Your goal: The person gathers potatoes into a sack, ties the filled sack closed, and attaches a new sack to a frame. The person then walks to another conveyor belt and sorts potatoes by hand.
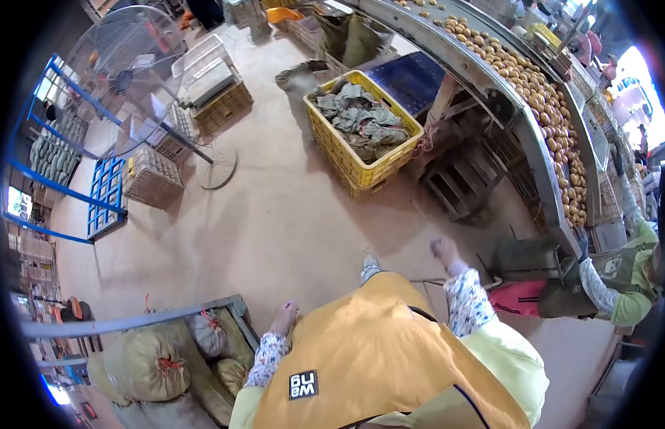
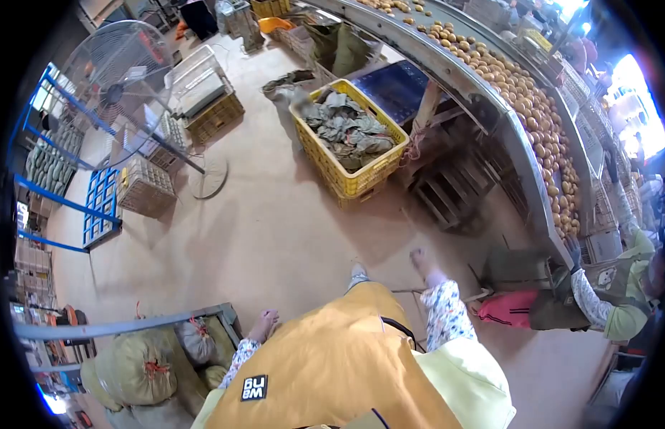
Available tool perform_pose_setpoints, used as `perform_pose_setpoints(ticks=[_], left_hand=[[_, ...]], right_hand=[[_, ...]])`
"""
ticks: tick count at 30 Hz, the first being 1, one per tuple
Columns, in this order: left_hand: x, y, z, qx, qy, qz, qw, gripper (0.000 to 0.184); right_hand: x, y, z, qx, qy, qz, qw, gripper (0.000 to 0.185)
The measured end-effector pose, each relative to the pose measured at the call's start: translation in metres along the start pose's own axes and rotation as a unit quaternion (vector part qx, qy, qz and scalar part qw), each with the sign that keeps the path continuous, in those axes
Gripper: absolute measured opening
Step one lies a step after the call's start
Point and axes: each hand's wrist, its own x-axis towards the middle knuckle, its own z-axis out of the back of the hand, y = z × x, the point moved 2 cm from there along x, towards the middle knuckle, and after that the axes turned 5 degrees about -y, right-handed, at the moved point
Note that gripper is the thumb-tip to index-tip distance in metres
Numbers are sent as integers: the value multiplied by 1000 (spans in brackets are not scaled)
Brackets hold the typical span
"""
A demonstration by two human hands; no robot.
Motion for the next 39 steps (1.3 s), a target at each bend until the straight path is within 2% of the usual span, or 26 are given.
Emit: perform_pose_setpoints(ticks=[1, 2, 3, 4, 6, 7, 9, 11, 13, 16, 17, 19, 20, 22, 23, 24, 25, 28, 29, 30, 31, 33, 34, 37, 38, 39], left_hand=[[4, -34, -16, -9, 28, 15, 999, 26], [8, -71, -28, -6, 34, 15, 999, 26], [6, -108, -37, 142, 40, -94, 985, 26], [9, -136, -46, 284, 46, -199, 937, 26], [34, -175, -61, 257, 59, -162, 951, 25], [48, -194, -68, 227, 68, -128, 963, 25], [78, -241, -82, 266, 75, -151, 949, 30], [117, -291, -108, 302, 84, -172, 934, 34], [158, -336, -146, 307, 112, -199, 924, 34], [222, -401, -221, 309, 178, -247, 901, 34], [244, -417, -246, 319, 193, -267, 889, 34], [305, -429, -297, 397, 198, -297, 846, 34], [339, -424, -321, 464, 186, -304, 811, 34], [378, -444, -348, 374, 101, -82, 918, 35], [404, -436, -361, 387, 108, -72, 913, 35], [432, -421, -372, 140, 21, -13, 990, 33], [452, -407, -380, -117, -74, 46, 989, 32], [484, -398, -371, -31, -7, 150, 988, 25], [488, -396, -370, -18, 13, 174, 985, 24], [477, -408, -371, -34, 48, 147, 987, 28], [467, -418, -369, 61, 107, 84, 989, 27], [415, -443, -355, 51, 204, 112, 971, 29], [379, -457, -342, 63, 223, 104, 967, 31], [290, -470, -306, 104, 279, 106, 949, 33], [267, -476, -301, 105, 285, 99, 948, 33], [248, -484, -295, 60, 273, 98, 955, 32]], right_hand=[[33, 53, 55, 176, -49, -123, 975, 18], [67, 82, 100, 175, -127, 11, 976, 13], [92, 123, 151, 143, -176, 34, 973, 16], [121, 140, 188, 81, -274, 94, 954, 17], [176, 149, 259, -95, -385, 136, 908, 24], [197, 158, 292, -180, -414, 102, 886, 30], [238, 150, 344, -269, -470, 42, 840, 33], [260, 159, 379, -326, -436, -10, 839, 36], [282, 117, 381, -418, -438, -75, 792, 40], [281, 135, 381, -440, -376, -115, 807, 40], [280, 119, 385, -445, -373, -69, 811, 39], [279, 123, 382, -536, -365, -51, 759, 33], [278, 128, 383, -614, -311, 42, 724, 25], [268, 102, 391, -548, -336, 77, 762, 14], [266, 105, 390, -575, -321, 87, 748, 15], [274, 116, 388, -564, -333, 96, 749, 18], [276, 120, 388, -565, -320, 85, 755, 18], [271, 116, 390, -564, -293, 78, 768, 23], [269, 112, 392, -553, -298, 116, 770, 24], [269, 111, 392, -540, -303, 157, 769, 25], [272, 112, 392, -543, -304, 152, 768, 25], [278, 127, 381, -581, -344, 77, 734, 32], [277, 128, 379, -593, -340, 108, 722, 33], [276, 123, 377, -527, -394, 99, 747, 18], [274, 117, 378, -528, -404, 136, 734, 11], [276, 125, 378, -551, -392, 104, 729, 12]])
